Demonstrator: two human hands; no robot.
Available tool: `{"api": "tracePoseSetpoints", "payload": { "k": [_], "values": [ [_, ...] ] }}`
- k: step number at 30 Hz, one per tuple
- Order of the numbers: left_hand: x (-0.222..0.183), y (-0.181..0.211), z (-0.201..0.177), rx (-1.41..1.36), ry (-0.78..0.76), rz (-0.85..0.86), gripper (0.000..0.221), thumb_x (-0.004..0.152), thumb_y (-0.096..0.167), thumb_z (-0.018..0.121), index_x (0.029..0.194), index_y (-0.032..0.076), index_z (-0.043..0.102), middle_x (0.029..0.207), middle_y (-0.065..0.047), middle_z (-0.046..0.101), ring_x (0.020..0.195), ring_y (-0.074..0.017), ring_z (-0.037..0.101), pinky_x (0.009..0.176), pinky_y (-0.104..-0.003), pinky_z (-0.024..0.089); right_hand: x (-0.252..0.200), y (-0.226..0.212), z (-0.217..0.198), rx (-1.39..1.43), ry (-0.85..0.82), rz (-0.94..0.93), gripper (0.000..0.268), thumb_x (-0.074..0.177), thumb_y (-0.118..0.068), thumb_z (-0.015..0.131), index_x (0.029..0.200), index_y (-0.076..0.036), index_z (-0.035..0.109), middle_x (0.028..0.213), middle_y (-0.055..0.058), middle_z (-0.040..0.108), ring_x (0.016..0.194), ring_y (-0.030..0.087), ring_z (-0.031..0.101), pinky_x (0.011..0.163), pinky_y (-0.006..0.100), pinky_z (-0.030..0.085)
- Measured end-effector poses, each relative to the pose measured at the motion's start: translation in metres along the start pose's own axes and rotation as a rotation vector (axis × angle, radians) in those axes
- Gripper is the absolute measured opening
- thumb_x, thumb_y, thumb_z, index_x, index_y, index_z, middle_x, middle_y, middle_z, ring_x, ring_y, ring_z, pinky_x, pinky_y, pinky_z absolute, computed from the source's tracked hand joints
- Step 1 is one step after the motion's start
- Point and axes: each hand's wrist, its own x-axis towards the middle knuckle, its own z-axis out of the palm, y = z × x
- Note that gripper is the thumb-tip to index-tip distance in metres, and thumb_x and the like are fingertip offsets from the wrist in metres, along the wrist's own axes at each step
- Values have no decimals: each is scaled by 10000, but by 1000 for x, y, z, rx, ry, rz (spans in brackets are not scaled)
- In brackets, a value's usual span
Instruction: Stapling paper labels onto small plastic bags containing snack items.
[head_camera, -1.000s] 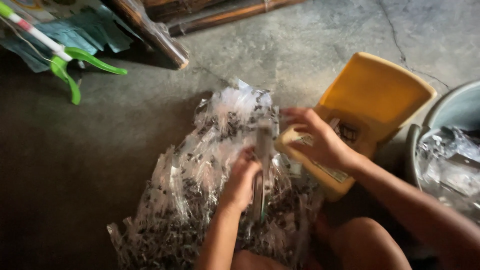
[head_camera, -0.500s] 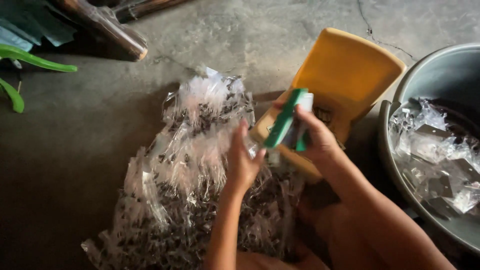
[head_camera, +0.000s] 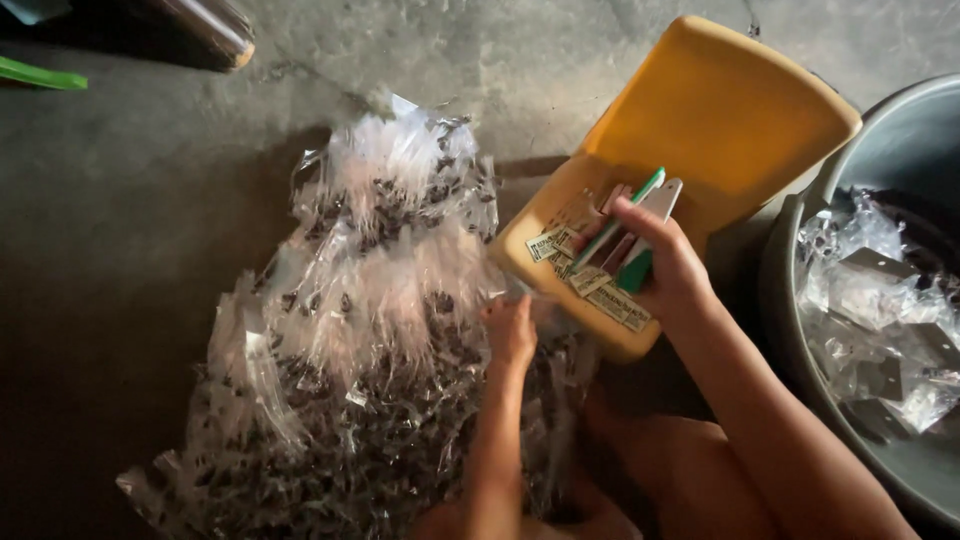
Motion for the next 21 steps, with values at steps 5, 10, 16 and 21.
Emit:
{"api": "tracePoseSetpoints", "payload": {
  "k": [5, 10, 16, 21],
  "values": [
    [12, 7, -89, -313, -50, -234, 229, 791, 155, 845, 983, 132, 722, 918, -63, 769, 941, -270, 680, 919, -532, 436, 34, 43, -54, -764, 11, -233, 244, 867, -163, 754, 1061, -44, 665, 955, 146, 726, 875, 300, 706, 774, 430, 581],
    [15, 6, -155, -735, 120, -157, 243, 806, 118, 841, 984, 70, 682, 927, -70, 749, 900, -209, 712, 822, -407, 559, 49, 94, -59, -1435, -17, -397, 331, 778, -112, 755, 1087, -39, 658, 917, 168, 731, 844, 264, 708, 729, 401, 566],
    [24, 8, -201, -809, 102, -100, 183, 844, 1, 797, 999, 28, 704, 925, -100, 781, 880, -207, 762, 803, -349, 585, 38, 79, -12, -1337, -135, -237, 457, 722, -198, 866, 1102, -50, 662, 880, 108, 723, 780, 178, 658, 693, 369, 553],
    [23, 19, -249, -752, 55, -142, 267, 831, 38, 795, 1078, 5, 697, 961, -109, 797, 898, -212, 779, 828, -353, 606, 17, 65, 11, -1171, -202, -394, 351, 776, -170, 862, 1038, -43, 666, 871, 60, 718, 798, 107, 616, 727, 318, 550]
  ]
}}
